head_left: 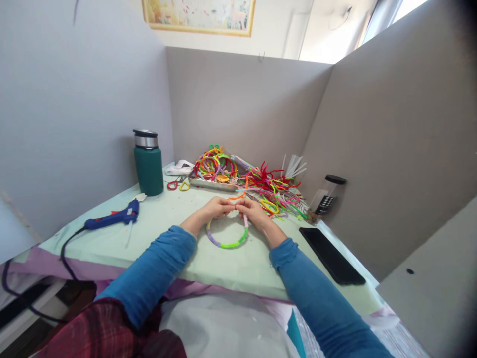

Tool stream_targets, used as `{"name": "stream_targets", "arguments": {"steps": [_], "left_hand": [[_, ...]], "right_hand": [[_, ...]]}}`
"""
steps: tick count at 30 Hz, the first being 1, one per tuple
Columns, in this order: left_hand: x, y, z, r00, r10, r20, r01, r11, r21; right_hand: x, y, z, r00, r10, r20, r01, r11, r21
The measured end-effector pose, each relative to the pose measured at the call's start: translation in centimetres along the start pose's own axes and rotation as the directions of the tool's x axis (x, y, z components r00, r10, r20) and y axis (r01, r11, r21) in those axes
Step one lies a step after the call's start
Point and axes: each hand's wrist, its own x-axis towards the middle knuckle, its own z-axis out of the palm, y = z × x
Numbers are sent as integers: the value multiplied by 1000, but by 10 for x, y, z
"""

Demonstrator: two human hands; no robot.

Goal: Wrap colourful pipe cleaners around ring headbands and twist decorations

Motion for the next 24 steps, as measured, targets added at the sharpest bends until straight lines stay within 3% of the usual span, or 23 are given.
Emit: {"name": "stream_targets", "arguments": {"steps": [6, 11, 24], "left_hand": [[4, -5, -1, 1000, -15, -18, 15, 1000, 4], [5, -5, 1, 995, -32, -94, 34, 999, 22], [3, -2, 2, 994, -45, -97, 51, 997, 60]], "right_hand": [[1, 0, 2, 996, -60, -68, 53, 994, -95], [-4, -8, 4, 999, -28, -40, 24, 995, -95], [-4, -7, 3, 999, 37, -25, -38, 999, -20]]}}
